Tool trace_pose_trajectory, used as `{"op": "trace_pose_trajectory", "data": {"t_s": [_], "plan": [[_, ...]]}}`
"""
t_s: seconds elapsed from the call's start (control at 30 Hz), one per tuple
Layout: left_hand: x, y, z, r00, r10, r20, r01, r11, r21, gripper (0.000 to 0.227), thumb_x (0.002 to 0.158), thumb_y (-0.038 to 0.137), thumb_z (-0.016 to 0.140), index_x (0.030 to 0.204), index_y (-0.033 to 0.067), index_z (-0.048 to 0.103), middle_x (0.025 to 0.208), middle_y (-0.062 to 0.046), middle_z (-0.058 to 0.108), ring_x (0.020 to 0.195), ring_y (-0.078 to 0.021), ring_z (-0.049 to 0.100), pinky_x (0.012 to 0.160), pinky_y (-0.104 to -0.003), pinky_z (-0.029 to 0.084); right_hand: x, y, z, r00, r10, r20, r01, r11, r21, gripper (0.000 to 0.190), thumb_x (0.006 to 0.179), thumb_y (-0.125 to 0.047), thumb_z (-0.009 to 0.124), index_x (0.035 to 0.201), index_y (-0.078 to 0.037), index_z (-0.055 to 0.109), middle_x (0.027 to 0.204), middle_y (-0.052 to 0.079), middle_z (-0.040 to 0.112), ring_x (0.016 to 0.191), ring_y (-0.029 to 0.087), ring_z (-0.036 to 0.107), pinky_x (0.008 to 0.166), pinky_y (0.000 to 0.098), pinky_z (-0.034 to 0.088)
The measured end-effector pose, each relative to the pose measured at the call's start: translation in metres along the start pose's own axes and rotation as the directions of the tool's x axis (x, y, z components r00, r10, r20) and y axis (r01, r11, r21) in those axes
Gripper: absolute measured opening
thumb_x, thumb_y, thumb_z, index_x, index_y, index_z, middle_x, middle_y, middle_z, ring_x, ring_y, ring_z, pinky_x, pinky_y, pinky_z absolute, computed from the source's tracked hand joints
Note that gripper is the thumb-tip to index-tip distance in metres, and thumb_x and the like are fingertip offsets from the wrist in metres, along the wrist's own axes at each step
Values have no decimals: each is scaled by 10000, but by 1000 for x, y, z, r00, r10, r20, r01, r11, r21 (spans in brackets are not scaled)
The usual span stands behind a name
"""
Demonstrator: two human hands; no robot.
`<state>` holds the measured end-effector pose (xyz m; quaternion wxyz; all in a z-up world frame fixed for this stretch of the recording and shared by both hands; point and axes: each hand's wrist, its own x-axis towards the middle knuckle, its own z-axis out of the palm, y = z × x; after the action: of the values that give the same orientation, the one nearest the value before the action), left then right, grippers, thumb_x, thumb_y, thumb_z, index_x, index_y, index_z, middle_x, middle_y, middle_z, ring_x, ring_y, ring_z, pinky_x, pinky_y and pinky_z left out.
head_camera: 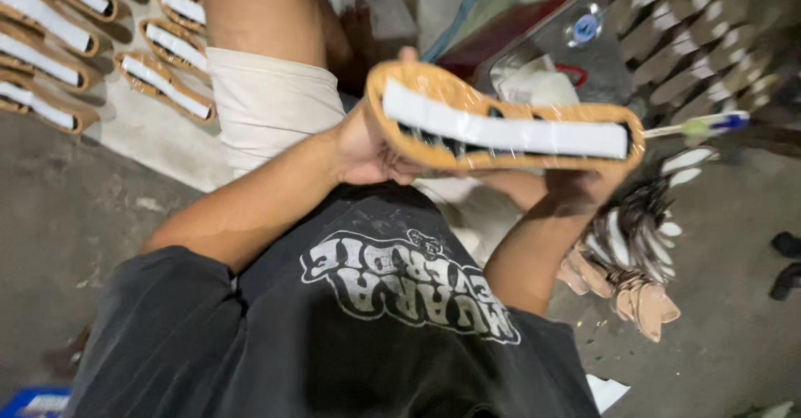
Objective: The person sits on the floor and applies white glue to the insole of a cork sandal using a toothbrush. They repeatedly dip the brush into a container of glue and spread it along the white insole strip, then place the finished sandal on a nearby pile.
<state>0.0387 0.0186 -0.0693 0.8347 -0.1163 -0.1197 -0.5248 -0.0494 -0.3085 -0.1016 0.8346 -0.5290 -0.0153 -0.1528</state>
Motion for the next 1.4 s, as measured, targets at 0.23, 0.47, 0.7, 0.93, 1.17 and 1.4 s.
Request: {"op": "trace_pose_trajectory", "data": {"t_s": [0.23, 0.47, 0.7, 0.93, 1.17, 1.4], "plan": [[-6, -4, -6, 800, 483, -356, -63, 658, 751, 785, 991, 333, 651, 1592, 113, 196, 1416, -142, 525, 1139, -170, 582, 910, -316, 538, 5, 59, 137, 909, -328, -258, 232, 911, -342, 496, 857, 45, 885, 1085, -94, 468, 1107, 92, 641, 1005, 168, 635, 930, 317, 533], [11, -1, 34, 679, 734, 32, -75, 26, 997, 807, 884, 128, 864, 1522, 29, 380, 1402, -149, 593, 1316, -235, 587, 1130, -405, 498, 22, 79, 223, 940, -337, 57, 328, 843, -426, 492, 944, 0, 829, 1037, -91, 354, 1357, 180, 589, 1186, 194, 618, 1050, 313, 519], [-19, 21, -1, 522, 838, -159, 125, 109, 986, 544, 1018, 302, 676, 1417, 1, 462, 1239, -116, 694, 1152, -182, 688, 986, -334, 549, 36, 89, 215, 969, -96, 230, 193, 870, -453, 430, 979, 49, 732, 1032, -109, 337, 1485, 275, 574, 1211, 244, 640, 994, 323, 532], [-128, 60, -69, 72, 997, -22, 69, 18, 997, 328, 1118, 332, 567, 1114, 14, 650, 1097, -102, 691, 1065, -201, 648, 990, -360, 524, 50, 100, 171, 969, -111, 222, 198, 886, -420, 294, 1012, 45, 667, 1065, -84, 408, 1352, 263, 646, 1122, 264, 671, 1010, 391, 574], [-304, 55, -111, -528, 849, -24, 312, 220, 924, 350, 1021, 309, 726, 1135, -19, 682, 1015, -77, 753, 872, -116, 651, 789, -277, 541, 52, 106, 125, 998, 37, -52, -58, 869, -492, 251, 1032, 52, 627, 1014, -74, 411, 1292, 269, 685, 1134, 266, 698, 1002, 372, 586], [-380, 8, -148, -648, 761, -26, 418, 385, 823, 304, 930, 186, 840, 1088, -31, 698, 981, -93, 776, 879, -156, 728, 795, -306, 564, 31, 110, 109, 996, 34, -87, -80, 785, -615, 244, 1025, 59, 588, 1017, -81, 388, 1254, 255, 691, 971, 210, 665, 868, 330, 574]]}}
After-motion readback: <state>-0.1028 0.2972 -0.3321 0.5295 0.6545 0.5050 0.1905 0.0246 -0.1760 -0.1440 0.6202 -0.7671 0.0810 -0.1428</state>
